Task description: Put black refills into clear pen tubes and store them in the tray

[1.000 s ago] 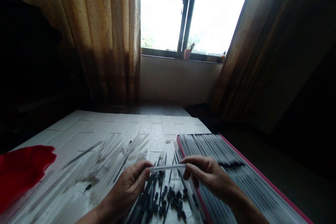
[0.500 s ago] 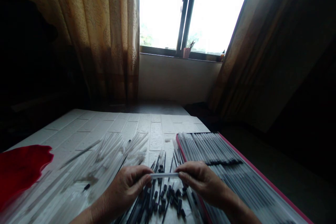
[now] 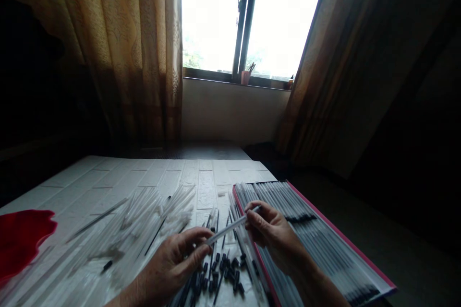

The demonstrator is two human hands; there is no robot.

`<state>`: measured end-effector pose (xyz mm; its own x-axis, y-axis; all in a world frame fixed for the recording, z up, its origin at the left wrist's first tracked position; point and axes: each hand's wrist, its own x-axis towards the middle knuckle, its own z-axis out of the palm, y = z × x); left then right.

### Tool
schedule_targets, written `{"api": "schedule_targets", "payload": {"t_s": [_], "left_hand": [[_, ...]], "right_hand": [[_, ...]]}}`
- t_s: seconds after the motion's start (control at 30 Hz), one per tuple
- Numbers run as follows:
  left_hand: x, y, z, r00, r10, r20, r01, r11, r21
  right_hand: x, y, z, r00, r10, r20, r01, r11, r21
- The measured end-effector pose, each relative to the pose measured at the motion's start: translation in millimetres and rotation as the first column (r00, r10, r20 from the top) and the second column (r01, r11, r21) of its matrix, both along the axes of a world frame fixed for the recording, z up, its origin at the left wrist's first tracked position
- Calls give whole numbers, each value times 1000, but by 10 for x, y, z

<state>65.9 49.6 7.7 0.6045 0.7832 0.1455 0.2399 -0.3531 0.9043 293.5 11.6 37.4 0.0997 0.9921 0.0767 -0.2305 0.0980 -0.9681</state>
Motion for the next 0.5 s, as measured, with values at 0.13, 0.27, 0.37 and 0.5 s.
{"api": "schedule_targets", "payload": {"t_s": [0.13,0.27,0.37,0.5], "left_hand": [[-73,-3,83,990,14,-141,3,993,122],[-155,96,128,977,83,-198,-55,988,145],[-172,143,137,976,102,-194,-78,989,126],[-173,149,105,972,94,-214,-64,988,142]], "right_hand": [[342,-53,152,971,-220,92,212,973,87],[955,-188,342,846,-471,251,445,882,156],[1371,-308,307,729,-578,367,546,814,197],[1664,-435,150,652,-587,480,569,797,202]]}}
